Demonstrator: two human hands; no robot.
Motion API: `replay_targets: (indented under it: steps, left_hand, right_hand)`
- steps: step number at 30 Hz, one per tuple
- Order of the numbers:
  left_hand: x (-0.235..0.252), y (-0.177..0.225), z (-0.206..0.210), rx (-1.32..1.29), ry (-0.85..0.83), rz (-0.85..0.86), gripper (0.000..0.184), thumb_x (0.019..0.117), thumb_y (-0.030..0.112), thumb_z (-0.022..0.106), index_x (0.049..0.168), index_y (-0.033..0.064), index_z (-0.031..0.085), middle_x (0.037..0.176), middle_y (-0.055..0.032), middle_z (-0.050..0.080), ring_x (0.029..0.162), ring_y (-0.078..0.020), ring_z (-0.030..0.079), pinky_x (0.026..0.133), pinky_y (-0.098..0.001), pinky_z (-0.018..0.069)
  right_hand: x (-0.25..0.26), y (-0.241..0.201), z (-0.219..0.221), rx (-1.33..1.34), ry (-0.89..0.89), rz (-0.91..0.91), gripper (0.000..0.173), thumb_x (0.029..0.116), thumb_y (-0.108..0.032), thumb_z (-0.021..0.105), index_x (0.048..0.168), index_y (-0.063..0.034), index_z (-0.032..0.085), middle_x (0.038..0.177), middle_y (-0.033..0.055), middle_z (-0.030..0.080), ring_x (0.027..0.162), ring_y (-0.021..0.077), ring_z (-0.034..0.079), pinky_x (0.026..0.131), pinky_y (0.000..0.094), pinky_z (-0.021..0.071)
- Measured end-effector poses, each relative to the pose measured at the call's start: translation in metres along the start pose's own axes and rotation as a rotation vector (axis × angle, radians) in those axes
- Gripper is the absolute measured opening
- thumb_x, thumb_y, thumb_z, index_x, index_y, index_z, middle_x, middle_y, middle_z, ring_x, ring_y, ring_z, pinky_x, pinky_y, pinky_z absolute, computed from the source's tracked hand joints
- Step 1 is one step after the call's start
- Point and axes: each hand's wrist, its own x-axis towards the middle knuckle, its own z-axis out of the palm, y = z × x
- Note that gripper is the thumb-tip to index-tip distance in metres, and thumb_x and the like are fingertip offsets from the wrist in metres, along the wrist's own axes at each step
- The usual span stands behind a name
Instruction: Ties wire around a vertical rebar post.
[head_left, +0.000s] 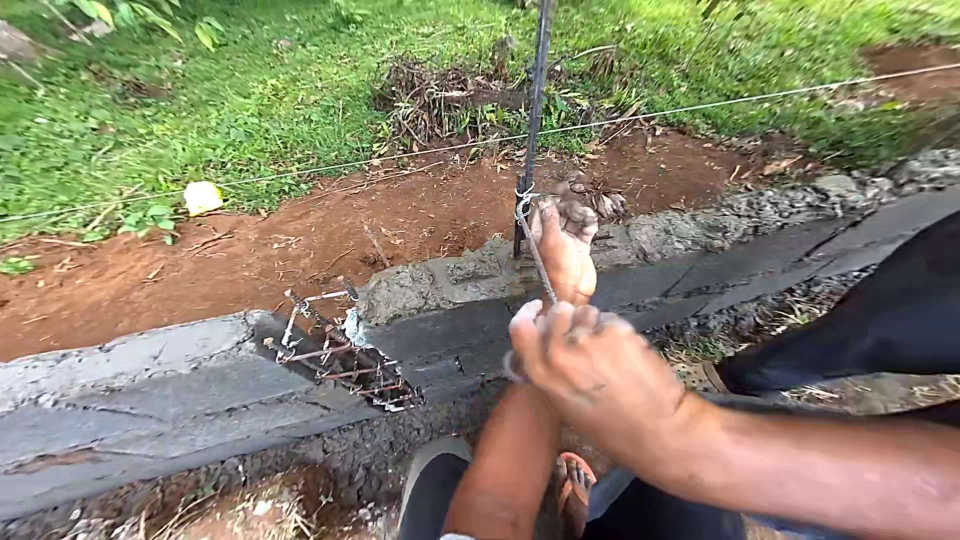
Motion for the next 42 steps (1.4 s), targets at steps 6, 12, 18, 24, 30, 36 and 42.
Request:
replay_targets:
  steps: [6,12,18,24,30,36,42]
  left_hand:
    - [0.016,0.003,0.034,0.305,0.704,-0.13,0.03,0.1137,0.03,0.032,0.113,0.0126,0.057,0.077,0.0008,0.06,0.065,-0.0083,0.061,0.06,-0.0221,0.0535]
    - [0.008,0.015,0.049,0.337,0.75,-0.205,0.035,0.1132,0.033,0.036,0.117,0.0127,0.063,0.076,0.0013,0.06,0.063,-0.0077,0.06,0.058,-0.02,0.0519]
    - [0.015,0.009,0.062,0.355,0.813,-0.199,0.024,0.1105,0.028,0.046,0.112,0.0132,0.065,0.068,0.0029,0.055,0.056,-0.0065,0.055,0.053,-0.0185,0.0486]
    - [0.013,0.011,0.064,0.381,0.777,-0.233,0.023,0.1102,0.033,0.047,0.113,0.0179,0.064,0.071,0.0051,0.054,0.057,-0.0039,0.054,0.053,-0.0158,0.0472]
    - [0.021,0.007,0.063,0.371,0.83,-0.176,0.037,0.1116,0.037,0.04,0.108,0.011,0.066,0.066,0.0025,0.056,0.053,-0.0064,0.054,0.05,-0.0192,0.0469]
    - [0.015,0.006,0.065,0.415,0.745,-0.16,0.04,0.112,0.043,0.035,0.105,0.0162,0.064,0.068,0.005,0.056,0.055,-0.0041,0.054,0.053,-0.0171,0.0477]
    - [0.015,0.006,0.063,0.429,0.776,-0.151,0.037,0.1127,0.037,0.034,0.102,0.0141,0.062,0.068,0.0048,0.055,0.056,-0.0041,0.055,0.054,-0.0173,0.0488]
  right_hand:
    - [-0.042,0.072,-0.044,0.666,0.307,0.262,0.03,0.1042,-0.023,0.052,0.123,-0.0139,0.073,0.077,-0.0002,0.067,0.059,0.0117,0.06,0.049,0.0297,0.0494]
    - [-0.088,0.128,0.055,1.844,0.535,1.07,0.038,0.1107,-0.018,0.03,0.119,-0.0118,0.067,0.065,-0.004,0.062,0.051,0.0054,0.059,0.048,0.0212,0.0533]
    - [-0.066,0.1,0.137,2.608,0.287,1.098,0.049,0.1111,-0.023,0.02,0.12,-0.0035,0.064,0.059,-0.0056,0.051,0.044,0.0002,0.049,0.042,0.0125,0.0432]
    - [-0.051,0.098,0.155,2.899,0.25,0.904,0.047,0.1092,-0.023,0.023,0.119,-0.0023,0.063,0.058,-0.0039,0.052,0.043,0.0011,0.051,0.041,0.0129,0.0444]
    - [-0.046,0.103,0.177,3.109,0.154,0.668,0.038,0.1065,-0.021,0.035,0.119,-0.0005,0.065,0.059,-0.0043,0.054,0.044,0.0012,0.052,0.042,0.0136,0.0452]
    - [-0.039,0.11,0.2,3.269,0.034,0.578,0.035,0.1046,-0.021,0.041,0.115,0.0016,0.066,0.055,-0.0045,0.051,0.041,0.0017,0.05,0.04,0.0138,0.0444]
    - [-0.029,0.148,0.176,2.648,0.008,0.654,0.043,0.1089,-0.025,0.028,0.109,-0.0108,0.068,0.053,-0.0111,0.045,0.04,-0.0046,0.041,0.039,0.0108,0.0364]
